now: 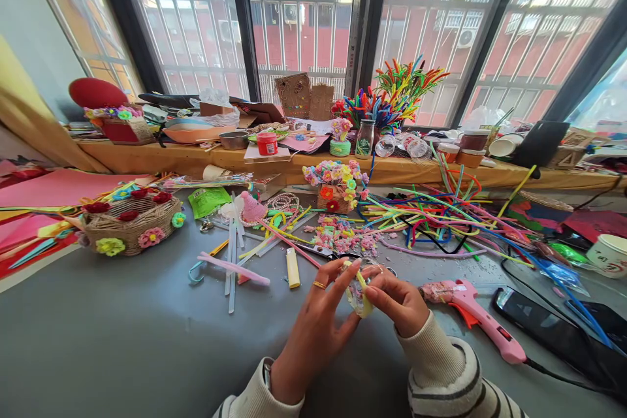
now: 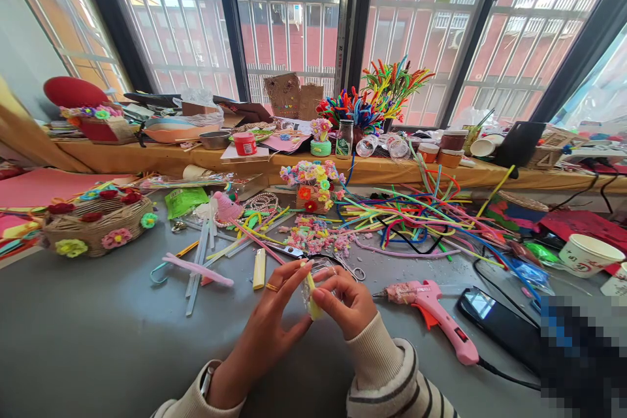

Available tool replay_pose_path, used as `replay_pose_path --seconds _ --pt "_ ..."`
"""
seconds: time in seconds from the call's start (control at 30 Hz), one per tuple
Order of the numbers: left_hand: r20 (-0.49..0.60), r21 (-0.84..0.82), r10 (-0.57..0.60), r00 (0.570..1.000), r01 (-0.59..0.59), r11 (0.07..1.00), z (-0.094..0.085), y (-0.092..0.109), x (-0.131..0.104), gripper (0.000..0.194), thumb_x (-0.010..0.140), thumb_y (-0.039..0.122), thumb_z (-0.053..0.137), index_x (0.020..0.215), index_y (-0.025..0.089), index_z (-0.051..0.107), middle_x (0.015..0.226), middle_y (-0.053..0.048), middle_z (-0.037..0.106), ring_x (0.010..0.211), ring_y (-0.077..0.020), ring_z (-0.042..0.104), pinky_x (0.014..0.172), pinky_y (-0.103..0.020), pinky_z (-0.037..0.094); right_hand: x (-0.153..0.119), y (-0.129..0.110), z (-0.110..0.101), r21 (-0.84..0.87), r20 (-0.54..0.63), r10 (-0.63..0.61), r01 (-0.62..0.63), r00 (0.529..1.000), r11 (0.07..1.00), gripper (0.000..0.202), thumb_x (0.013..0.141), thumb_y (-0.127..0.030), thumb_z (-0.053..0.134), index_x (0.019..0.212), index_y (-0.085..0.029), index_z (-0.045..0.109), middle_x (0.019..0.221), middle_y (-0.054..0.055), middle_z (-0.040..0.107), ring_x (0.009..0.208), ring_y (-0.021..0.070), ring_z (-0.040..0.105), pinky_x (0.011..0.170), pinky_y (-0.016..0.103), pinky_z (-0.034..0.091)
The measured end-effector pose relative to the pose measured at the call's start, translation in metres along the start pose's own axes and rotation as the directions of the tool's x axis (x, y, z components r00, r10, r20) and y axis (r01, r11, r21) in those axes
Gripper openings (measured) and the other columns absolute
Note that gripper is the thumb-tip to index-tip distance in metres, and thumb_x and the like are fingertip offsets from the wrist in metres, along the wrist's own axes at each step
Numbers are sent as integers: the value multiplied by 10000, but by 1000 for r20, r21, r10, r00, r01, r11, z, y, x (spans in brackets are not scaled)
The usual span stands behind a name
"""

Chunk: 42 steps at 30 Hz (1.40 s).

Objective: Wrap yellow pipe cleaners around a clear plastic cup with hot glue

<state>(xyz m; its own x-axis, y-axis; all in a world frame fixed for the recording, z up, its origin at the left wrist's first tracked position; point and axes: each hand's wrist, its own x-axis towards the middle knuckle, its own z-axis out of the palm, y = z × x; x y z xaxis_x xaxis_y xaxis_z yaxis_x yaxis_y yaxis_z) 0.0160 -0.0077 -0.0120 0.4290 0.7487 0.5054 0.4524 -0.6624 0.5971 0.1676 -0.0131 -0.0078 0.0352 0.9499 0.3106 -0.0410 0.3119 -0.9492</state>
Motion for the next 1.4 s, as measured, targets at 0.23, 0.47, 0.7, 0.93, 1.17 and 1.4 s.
replay_pose_path --seconds 0.23,0.47,0.7,0.93,1.17,1.4 --pt "-5 -28 -2 1000 2 1000 0 -1 0 670 717 111 505 1274 363 231 1249 -56 342 1162 -220 379 964 -397 344 0 0 1 14 -1 4 -4 1000 1000 256 633 -412 637 509 -191 595 768 42 571 823 185 503 789 308 361" --pt "-34 -24 1 999 -2 1000 1 1 1 638 712 123 516 1264 335 278 1222 -66 384 1136 -227 416 947 -395 366 0 0 1 36 16 -9 9 1000 999 248 640 -403 636 516 -191 600 741 36 549 785 165 495 777 291 375" --pt "-45 -24 -7 999 6 1000 1 1 1 646 703 114 516 1265 313 269 1223 -75 391 1133 -222 415 944 -395 368 2 0 1 39 59 -60 58 996 998 207 644 -400 636 582 -203 632 724 30 571 735 154 513 748 298 406" --pt "-78 -10 -3 997 3 1000 2 -1 1 639 728 160 520 1272 316 223 1205 -76 376 1149 -208 383 953 -385 348 4 4 -6 -23 145 -43 47 988 999 148 648 -356 643 613 -212 654 764 38 585 797 167 532 794 318 416" --pt "-77 -17 -19 997 17 1000 1 0 3 620 727 177 530 1261 303 241 1190 -86 383 1130 -212 400 939 -384 362 1 3 0 -14 49 -28 28 998 999 228 632 -423 639 560 -207 635 751 32 575 783 162 521 771 300 400" --pt "-91 -46 -35 995 30 998 2 1 3 606 714 199 551 1245 298 277 1175 -70 410 1092 -201 433 912 -363 392 0 4 1 -13 41 -6 6 999 1000 250 630 -430 637 550 -194 612 749 31 573 762 162 516 726 290 402"
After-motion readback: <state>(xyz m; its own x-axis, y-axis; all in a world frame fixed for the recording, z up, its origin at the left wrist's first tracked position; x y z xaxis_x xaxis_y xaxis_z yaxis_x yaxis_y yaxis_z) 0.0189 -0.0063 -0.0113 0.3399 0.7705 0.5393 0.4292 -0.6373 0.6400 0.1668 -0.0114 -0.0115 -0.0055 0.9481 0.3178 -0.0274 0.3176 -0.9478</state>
